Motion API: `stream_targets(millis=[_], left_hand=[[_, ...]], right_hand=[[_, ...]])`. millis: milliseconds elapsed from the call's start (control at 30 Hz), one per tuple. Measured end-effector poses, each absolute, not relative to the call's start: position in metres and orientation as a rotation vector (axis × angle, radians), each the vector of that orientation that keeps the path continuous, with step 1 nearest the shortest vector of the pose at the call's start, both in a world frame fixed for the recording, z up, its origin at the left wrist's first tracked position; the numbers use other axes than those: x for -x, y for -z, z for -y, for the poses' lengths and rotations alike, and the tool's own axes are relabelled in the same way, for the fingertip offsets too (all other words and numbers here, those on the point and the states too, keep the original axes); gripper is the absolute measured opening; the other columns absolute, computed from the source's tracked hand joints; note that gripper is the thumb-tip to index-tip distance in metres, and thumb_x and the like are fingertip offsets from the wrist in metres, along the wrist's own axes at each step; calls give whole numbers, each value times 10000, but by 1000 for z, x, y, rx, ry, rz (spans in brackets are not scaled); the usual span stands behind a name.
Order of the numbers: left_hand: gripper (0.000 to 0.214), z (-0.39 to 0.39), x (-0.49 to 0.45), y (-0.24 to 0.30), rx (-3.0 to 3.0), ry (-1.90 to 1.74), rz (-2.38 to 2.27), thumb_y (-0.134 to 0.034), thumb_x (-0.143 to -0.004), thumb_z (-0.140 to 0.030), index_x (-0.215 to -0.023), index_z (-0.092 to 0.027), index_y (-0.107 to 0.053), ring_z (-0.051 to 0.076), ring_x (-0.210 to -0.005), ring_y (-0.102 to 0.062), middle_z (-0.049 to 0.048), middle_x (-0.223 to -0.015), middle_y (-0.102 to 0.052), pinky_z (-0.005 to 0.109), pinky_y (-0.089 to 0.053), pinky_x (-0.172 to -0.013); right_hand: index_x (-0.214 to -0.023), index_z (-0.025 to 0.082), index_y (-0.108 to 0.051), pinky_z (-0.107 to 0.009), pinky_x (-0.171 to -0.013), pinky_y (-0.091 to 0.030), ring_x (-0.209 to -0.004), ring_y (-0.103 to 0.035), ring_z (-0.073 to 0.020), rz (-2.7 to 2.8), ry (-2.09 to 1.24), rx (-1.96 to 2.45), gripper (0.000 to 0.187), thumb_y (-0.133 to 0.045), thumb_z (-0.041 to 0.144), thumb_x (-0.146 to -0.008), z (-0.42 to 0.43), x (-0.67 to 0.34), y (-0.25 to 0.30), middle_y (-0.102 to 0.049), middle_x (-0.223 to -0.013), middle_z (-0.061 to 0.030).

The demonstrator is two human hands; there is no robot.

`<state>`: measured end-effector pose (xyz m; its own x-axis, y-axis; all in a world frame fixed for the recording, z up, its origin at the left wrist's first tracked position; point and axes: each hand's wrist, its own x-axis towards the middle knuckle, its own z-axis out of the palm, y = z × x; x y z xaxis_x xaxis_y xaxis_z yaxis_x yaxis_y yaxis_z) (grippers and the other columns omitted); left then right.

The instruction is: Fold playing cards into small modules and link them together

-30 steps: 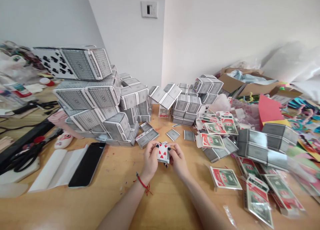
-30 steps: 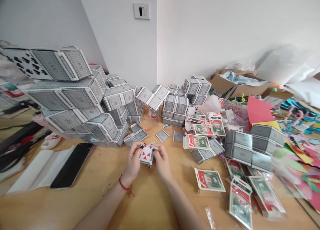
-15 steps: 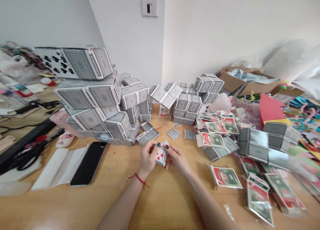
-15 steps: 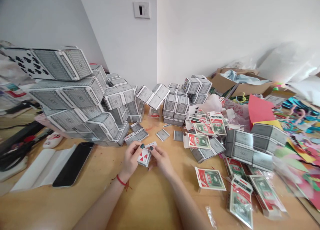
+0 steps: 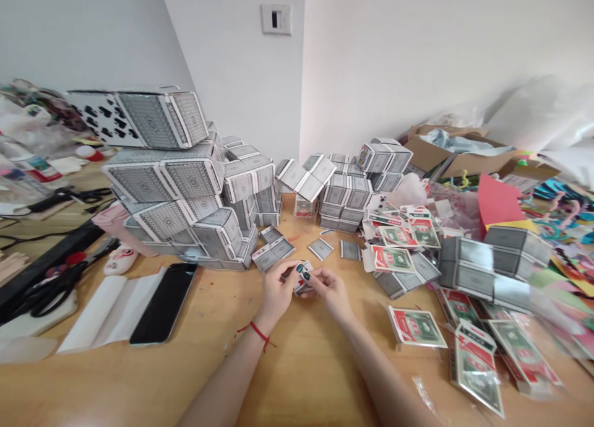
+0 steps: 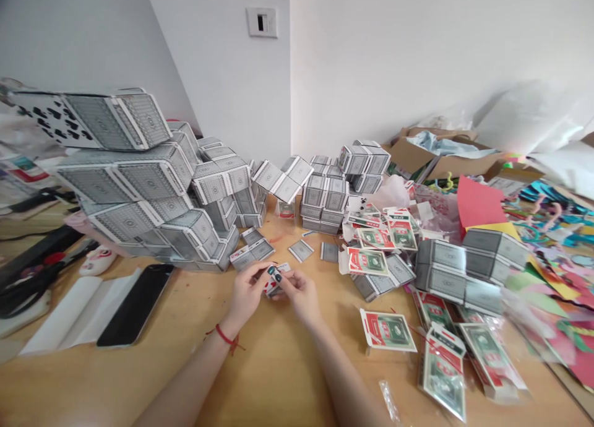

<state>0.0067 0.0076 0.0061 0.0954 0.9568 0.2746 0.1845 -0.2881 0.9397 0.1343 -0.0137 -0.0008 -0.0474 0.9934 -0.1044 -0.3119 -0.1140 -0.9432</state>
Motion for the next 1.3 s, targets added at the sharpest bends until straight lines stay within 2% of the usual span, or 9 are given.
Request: stream_targets(millis=[167,467,700,900,1000,1100,1300], left_hand=[[172,-1,-12,-5,-1618,-1246,-1204,-496,-758,-232,-883,-165,-594,143,-793,-578,53,-866,-629,250,-460,-694],[113,1,-14,3,-1501,-1300,-1308,-509,-734,-238,-748,-152,-581,125,-678,-563,23,-718,-616,231,-441,-633],[182,-7,-13,5,-1265,-1281,-1217,-527,-725,-296,-764,-129,-585,129,-636,-579,38,-712,-634,238,-458,-582],[126,-4,-8,-5,-1768,-1316,-1305,-544,-729,-261,-787,-171,-609,146,-751,-589,38,-776,-645,267,-458,-707],[99,-1,-6,-5,-1935,-1323,-1326,-534,-742,-241,-787,-179,-596,132,-730,-587,26,-757,-640,250,-459,-690],[96,-1,-6,-2,-2005,-1332,-1338,-513,-760,-229,-797,-183,-589,125,-726,-591,25,-765,-642,240,-464,-683],[147,-4,-4,3,-2064,-1339,-1366,-448,-790,-178,-846,-191,-583,127,-754,-599,27,-802,-646,241,-466,-700]], right_hand=[[-730,142,-575,-279,-476,-503,-506,-600,-156,955,-1388,1077,294,-618,423,-657,15,-134,1,-632,-611,-31],[-779,177,-569,-276,-557,-504,-565,-582,-143,1074,-1214,1055,200,-543,370,-732,22,-122,5,-613,-665,-17],[-895,172,-575,-285,-581,-509,-605,-603,-156,1219,-1168,1072,229,-487,340,-766,21,-126,7,-621,-738,-39],[-835,172,-609,-284,-565,-524,-600,-615,-164,1210,-1029,1180,213,-507,339,-752,16,-137,4,-659,-751,-51],[-837,190,-621,-281,-600,-526,-621,-632,-168,1307,-878,1259,189,-499,311,-759,17,-140,5,-670,-755,-46],[-878,207,-616,-253,-568,-525,-657,-643,-171,1416,-771,1305,194,-476,285,-769,19,-140,5,-676,-777,-41],[-954,210,-588,-239,-581,-516,-676,-648,-157,1529,-730,1334,240,-422,235,-782,21,-139,2,-678,-819,-30]])
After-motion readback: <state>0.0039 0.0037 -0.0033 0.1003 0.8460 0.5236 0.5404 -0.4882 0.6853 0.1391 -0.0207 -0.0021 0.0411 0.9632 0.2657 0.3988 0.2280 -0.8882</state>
